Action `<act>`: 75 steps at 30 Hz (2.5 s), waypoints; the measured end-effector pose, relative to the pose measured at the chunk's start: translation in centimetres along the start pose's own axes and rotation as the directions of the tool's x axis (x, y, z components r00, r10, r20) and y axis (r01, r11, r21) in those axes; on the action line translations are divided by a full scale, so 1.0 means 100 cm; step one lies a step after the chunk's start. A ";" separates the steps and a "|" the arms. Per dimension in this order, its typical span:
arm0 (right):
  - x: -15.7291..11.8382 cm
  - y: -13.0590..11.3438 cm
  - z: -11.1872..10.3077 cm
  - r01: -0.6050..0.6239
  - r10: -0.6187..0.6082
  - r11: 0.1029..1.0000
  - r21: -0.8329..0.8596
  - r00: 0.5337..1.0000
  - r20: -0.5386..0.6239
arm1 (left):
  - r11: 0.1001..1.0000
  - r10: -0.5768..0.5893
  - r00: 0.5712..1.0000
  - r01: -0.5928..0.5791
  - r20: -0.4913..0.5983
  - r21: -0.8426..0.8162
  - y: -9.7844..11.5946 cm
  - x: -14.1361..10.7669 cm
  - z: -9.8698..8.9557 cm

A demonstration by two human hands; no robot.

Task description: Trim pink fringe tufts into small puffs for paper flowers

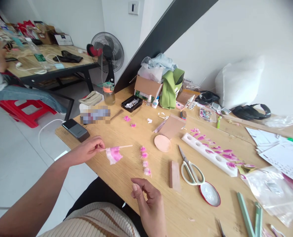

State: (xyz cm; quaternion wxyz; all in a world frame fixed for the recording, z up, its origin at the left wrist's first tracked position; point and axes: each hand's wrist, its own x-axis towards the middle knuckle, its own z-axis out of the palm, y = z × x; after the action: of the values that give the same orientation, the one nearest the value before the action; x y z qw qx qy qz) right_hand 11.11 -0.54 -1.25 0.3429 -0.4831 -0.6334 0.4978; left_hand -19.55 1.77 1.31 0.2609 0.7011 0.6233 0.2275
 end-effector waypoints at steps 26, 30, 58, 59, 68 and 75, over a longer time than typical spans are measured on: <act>0.039 -0.027 -0.001 0.192 -0.149 0.947 -0.259 0.973 0.175 | 0.962 0.074 0.962 0.001 -0.261 0.273 -0.019 -0.018 0.041; 0.073 -0.033 0.001 0.489 -0.367 0.799 -0.350 0.858 0.361 | 0.969 0.172 0.916 -0.091 -0.361 0.229 -0.005 -0.036 0.056; 0.130 0.003 0.048 0.809 -0.361 0.294 -0.509 0.587 0.725 | 0.943 0.197 0.876 -0.047 -0.440 0.329 -0.004 -0.047 0.082; 0.130 0.003 0.048 0.809 -0.361 0.283 -0.515 0.587 0.725 | 0.943 0.197 0.876 -0.047 -0.439 0.330 -0.004 -0.047 0.082; 0.128 0.001 0.049 0.817 -0.350 0.289 -0.499 0.575 0.740 | 0.939 0.199 0.891 -0.054 -0.408 0.340 -0.007 -0.046 0.086; 0.127 0.000 0.049 0.836 -0.326 0.240 -0.494 0.548 0.770 | 0.925 0.225 0.907 -0.083 -0.356 0.371 -0.008 -0.047 0.084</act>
State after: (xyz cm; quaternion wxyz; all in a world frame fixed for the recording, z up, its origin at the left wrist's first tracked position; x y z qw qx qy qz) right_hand 2.86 10.15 -3.12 0.0494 -0.1388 -0.9871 0.0623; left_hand -15.31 -3.55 -5.59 -0.0162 0.7238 0.6349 0.2697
